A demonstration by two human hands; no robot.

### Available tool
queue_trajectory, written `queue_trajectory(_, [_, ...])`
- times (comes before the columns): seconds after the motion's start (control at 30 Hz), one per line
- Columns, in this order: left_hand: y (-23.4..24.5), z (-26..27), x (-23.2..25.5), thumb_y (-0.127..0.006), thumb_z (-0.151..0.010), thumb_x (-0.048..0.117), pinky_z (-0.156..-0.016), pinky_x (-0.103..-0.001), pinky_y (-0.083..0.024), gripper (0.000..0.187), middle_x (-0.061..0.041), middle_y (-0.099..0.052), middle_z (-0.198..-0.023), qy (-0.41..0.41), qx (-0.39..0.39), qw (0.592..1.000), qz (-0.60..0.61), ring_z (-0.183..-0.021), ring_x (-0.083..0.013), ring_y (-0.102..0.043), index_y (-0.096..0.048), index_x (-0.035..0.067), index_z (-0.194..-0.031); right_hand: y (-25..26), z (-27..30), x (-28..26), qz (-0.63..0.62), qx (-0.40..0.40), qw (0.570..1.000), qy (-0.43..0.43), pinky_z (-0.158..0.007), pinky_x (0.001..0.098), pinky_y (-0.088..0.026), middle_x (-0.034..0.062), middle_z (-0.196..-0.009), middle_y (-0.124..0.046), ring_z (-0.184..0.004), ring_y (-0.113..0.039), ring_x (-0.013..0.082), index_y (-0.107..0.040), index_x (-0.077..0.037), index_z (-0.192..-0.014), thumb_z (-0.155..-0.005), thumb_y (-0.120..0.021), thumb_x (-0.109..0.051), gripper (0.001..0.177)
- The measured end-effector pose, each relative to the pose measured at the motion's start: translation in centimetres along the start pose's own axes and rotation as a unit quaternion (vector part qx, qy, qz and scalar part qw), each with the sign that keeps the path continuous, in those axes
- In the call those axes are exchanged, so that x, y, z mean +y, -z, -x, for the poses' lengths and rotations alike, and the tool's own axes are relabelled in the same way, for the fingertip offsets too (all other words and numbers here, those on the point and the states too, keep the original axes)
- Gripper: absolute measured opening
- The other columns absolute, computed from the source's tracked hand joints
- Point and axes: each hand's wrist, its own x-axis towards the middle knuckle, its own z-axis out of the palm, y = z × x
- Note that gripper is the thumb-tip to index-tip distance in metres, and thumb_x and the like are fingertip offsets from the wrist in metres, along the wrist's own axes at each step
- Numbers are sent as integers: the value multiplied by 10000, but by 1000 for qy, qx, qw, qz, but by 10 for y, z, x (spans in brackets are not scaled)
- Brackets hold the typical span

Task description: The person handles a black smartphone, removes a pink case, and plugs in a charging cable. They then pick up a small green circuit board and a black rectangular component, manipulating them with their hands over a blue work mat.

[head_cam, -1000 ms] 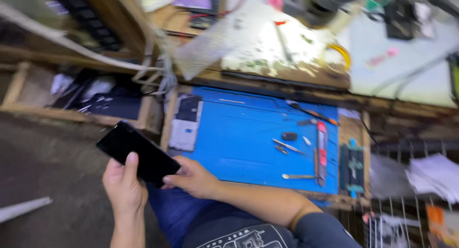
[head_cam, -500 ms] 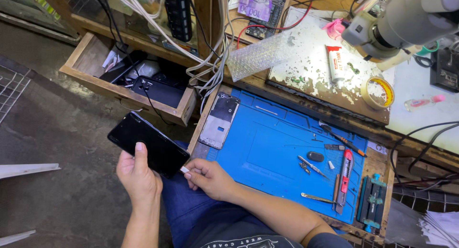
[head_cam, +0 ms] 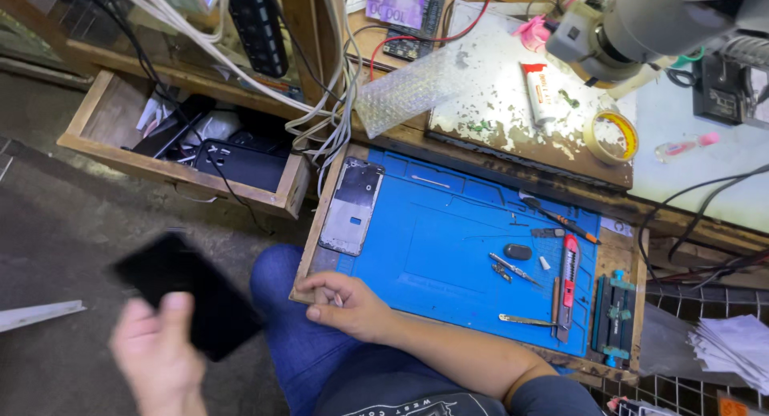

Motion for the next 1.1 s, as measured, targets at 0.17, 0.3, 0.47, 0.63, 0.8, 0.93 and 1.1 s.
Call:
queue_trajectory(0.17, [-37, 26, -47, -666, -939, 33, -844, -263, -559, 244, -53, -747, -1060, 121, -172, 978, 18, -932, -107, -683, -682, -15, -1178, 3, 3, -7, 292, -21, 956, 23, -696, 260, -396, -13, -866, -437, -775, -418, 90, -540, -2, -983, -977, -802, -127, 290])
queue_trajectory(0.3, [-61, 9, -23, -659, -954, 88, -834, -290, -554, 274, -71, -749, -1038, 100, -236, 965, -65, -928, -127, -669, -688, -11, -1209, -5, -2, -15, 29, -1, 997, -75, -866, 234, -500, -67, -1051, -654, -967, -585, 25, -603, -40, -1274, -989, -674, -148, 313])
queue_trajectory(0.47, [-92, -64, -9, -546, -1054, 149, -959, -304, -534, 273, -80, -752, -1141, -30, -211, 959, -188, -1071, -155, -699, -647, 15, -1269, 3, 3, 5, 0, 47, 990, -134, -606, 237, -360, -54, -833, -535, -710, -433, 48, -629, -13, -1179, -982, -715, -169, 265])
queue_trajectory(0.63, [-134, -174, -51, -602, -988, 162, -1076, -461, -449, 444, -261, -591, -1408, -193, -266, 848, -415, -1290, -397, -552, -568, -55, -1374, 10, 8, 13, 85, 30, 992, -93, -648, 230, -394, -75, -841, -508, -777, -439, 28, -558, -62, -1010, -1000, -731, -215, 231])
queue_trajectory(0.8, [-142, -245, -63, -737, -905, 371, -1002, -513, -480, 583, -238, -587, -1359, -40, -208, 667, -714, -1256, -416, -566, -577, 5, -1330, 10, 7, 6, 88, 38, 989, -116, -567, 246, -351, -75, -723, -449, -690, -406, 37, -481, -79, -855, -995, -741, -246, 339])
queue_trajectory(0.93, [-134, -273, -72, -735, -888, 380, -985, -535, -477, 635, -222, -618, -1325, 36, -181, 630, -755, -1222, -408, -592, -561, -4, -1363, 15, 1, 3, 99, 50, 986, -121, -600, 240, -373, -75, -745, -470, -713, -426, 40, -575, -36, -968, -990, -745, -254, 277])
queue_trajectory(1.1, [-112, -291, -89, -511, -1062, 188, -1023, -529, -499, 344, -240, -635, -1408, -30, -138, 620, -771, -1286, -410, -616, -646, 28, -1335, 7, 0, 1, -19, 48, 991, -121, -776, 213, -466, -62, -944, -608, -872, -532, 35, -615, -37, -1138, -985, -714, -230, 265])
